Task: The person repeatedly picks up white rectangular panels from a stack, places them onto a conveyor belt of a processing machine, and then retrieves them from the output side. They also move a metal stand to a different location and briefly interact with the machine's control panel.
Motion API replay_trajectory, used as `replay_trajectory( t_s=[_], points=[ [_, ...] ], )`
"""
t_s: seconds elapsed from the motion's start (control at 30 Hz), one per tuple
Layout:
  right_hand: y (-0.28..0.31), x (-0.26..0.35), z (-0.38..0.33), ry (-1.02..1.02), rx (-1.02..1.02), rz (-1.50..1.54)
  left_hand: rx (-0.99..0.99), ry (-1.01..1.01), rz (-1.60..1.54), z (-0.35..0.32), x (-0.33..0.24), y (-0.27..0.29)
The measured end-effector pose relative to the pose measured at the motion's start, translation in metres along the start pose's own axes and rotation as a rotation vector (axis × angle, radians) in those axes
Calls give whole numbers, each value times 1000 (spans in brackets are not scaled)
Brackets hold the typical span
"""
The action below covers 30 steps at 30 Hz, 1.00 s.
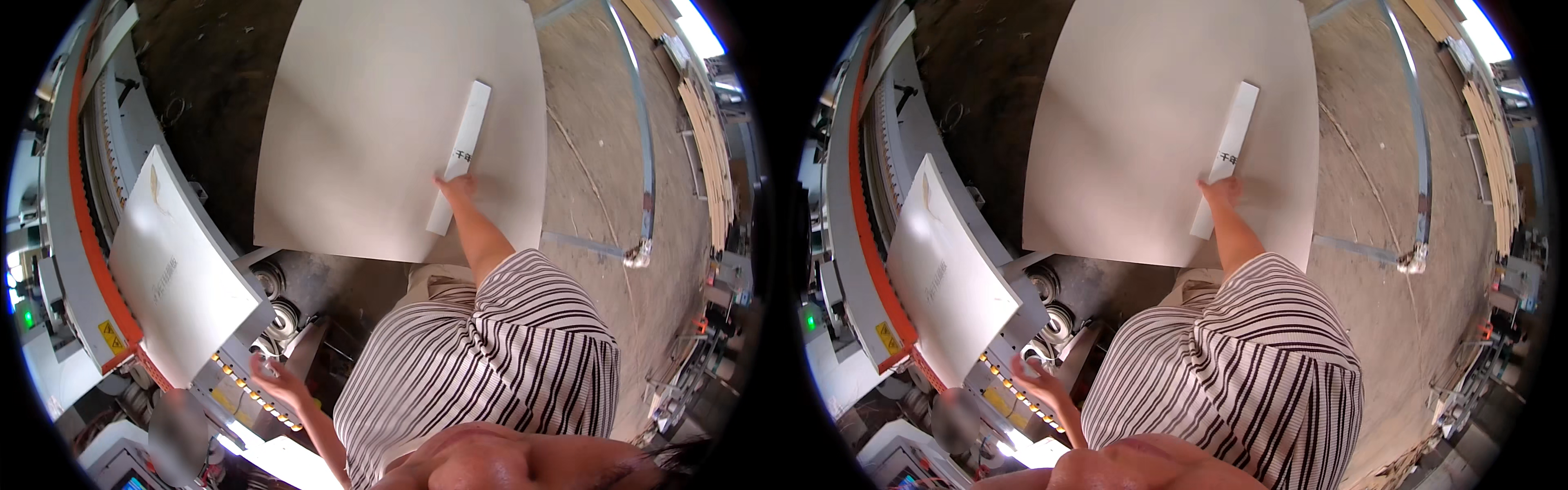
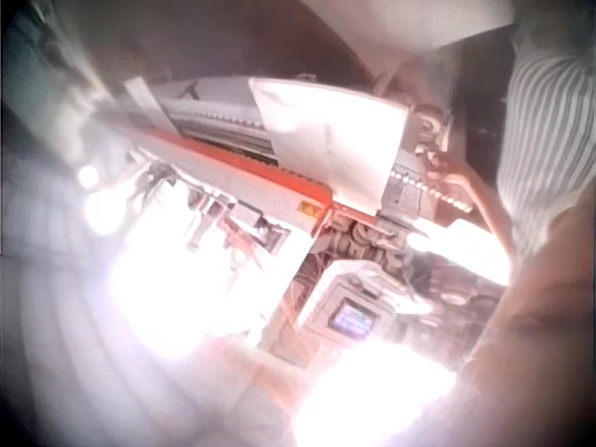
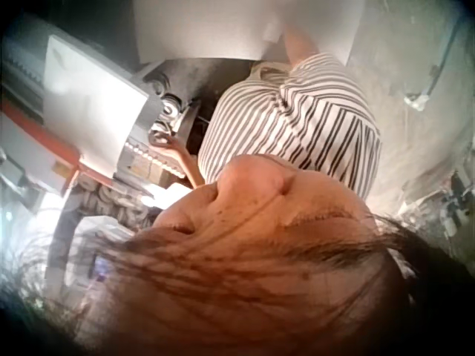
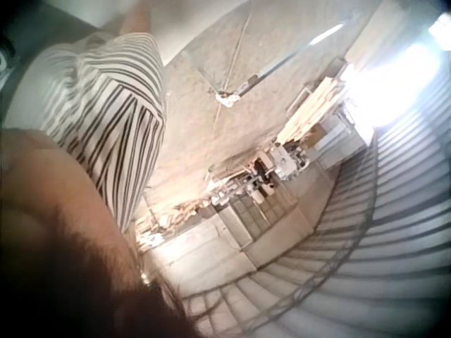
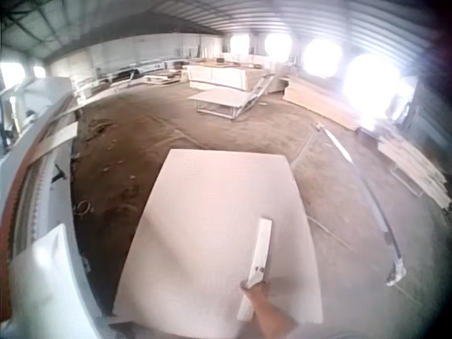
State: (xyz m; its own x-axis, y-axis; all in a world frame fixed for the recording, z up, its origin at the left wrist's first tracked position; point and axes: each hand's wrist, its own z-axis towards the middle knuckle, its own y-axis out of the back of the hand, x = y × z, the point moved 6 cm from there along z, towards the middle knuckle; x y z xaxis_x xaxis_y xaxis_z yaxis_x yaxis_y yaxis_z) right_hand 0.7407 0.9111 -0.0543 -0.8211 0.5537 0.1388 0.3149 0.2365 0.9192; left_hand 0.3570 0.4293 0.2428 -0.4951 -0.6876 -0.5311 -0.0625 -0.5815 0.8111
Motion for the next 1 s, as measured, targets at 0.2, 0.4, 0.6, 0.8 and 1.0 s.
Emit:
replay_trajectory(
  t_s=[0.2, 0.4, 0.6, 0.8, 1.0],
  points=[
    [-24, 25, 25, 155, 103, 470, 374, 139, -292, -59, -34, -51],
    [60, 148, -121, 237, 1178, 1401, 379, 238, -459, -67, -30, -58],
    [89, 173, -306, 884, 1461, 970, 374, 287, -910, -28, -54, -38],
    [156, 163, -484, 2025, 935, 223, -204, 72, -284, -35, -51, 127],
    [141, 137, -652, 2782, 892, -54, -213, 277, 717, -168, 26, 213]
  ],
)
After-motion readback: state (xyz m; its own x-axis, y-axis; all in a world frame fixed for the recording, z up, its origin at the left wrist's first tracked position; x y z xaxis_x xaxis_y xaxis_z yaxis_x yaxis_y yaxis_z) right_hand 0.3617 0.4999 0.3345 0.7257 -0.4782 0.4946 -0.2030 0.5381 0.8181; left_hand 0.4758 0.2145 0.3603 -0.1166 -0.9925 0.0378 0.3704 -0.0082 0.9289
